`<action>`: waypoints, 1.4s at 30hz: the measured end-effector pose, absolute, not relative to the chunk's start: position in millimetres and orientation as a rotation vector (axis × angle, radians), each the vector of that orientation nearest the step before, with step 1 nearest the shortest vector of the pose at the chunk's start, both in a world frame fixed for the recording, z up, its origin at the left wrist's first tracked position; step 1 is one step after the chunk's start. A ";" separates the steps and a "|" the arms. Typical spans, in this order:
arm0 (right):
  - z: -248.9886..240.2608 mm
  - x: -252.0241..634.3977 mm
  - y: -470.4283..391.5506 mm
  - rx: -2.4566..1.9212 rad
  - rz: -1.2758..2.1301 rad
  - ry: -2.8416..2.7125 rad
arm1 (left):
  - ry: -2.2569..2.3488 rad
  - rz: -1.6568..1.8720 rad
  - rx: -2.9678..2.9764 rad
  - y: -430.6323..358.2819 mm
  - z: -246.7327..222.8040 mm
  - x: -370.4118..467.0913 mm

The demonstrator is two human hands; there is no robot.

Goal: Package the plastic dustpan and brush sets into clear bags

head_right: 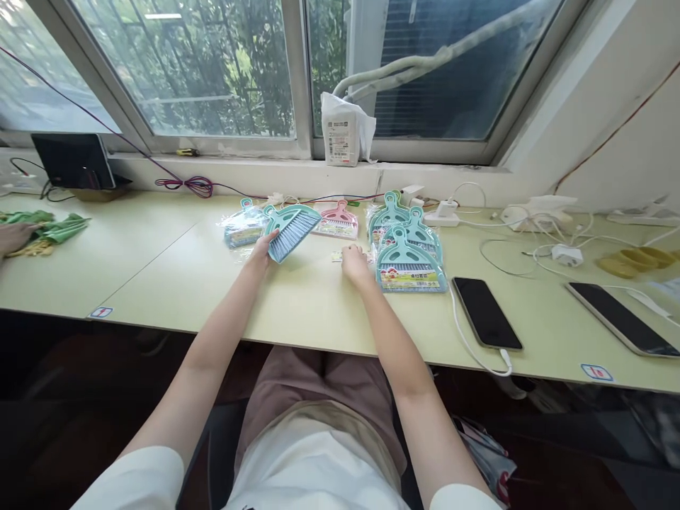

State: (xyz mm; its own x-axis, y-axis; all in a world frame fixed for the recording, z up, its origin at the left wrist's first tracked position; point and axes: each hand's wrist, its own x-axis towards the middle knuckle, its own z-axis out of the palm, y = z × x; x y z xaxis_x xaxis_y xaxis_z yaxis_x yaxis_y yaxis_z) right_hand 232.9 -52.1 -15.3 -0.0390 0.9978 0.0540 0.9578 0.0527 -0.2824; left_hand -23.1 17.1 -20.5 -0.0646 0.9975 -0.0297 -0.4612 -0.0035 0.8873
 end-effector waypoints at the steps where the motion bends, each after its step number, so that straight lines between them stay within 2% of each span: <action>1: -14.3 232.2 -53.5 -2.008 0.261 -2.121 | 0.877 1.433 0.805 15.8 -19.7 -22.0; 7: 1.7 224.9 -62.6 -1.962 0.441 -2.345 | 0.867 1.442 0.787 16.3 -24.8 -13.7; 10: 4.2 222.1 -65.1 -1.901 0.417 -2.423 | 0.861 1.490 0.790 19.5 -30.2 -12.0; 13: 2.4 222.1 -64.7 -1.885 0.372 -2.425 | 0.910 1.508 0.761 21.8 -35.1 -10.4; 24: -0.5 218.5 -64.3 -1.685 0.754 -2.357 | 0.963 1.466 0.762 20.4 -41.8 -0.1; 29: -0.6 217.9 -61.9 -1.639 0.764 -2.341 | 0.950 1.428 0.836 10.6 -35.8 4.1; 36: 4.5 218.0 -62.3 -1.352 1.182 -1.895 | 0.945 1.422 0.898 9.0 -34.8 7.0; 42: 3.5 218.3 -54.2 -1.172 1.142 -1.244 | 0.891 1.419 0.882 9.3 -37.6 9.1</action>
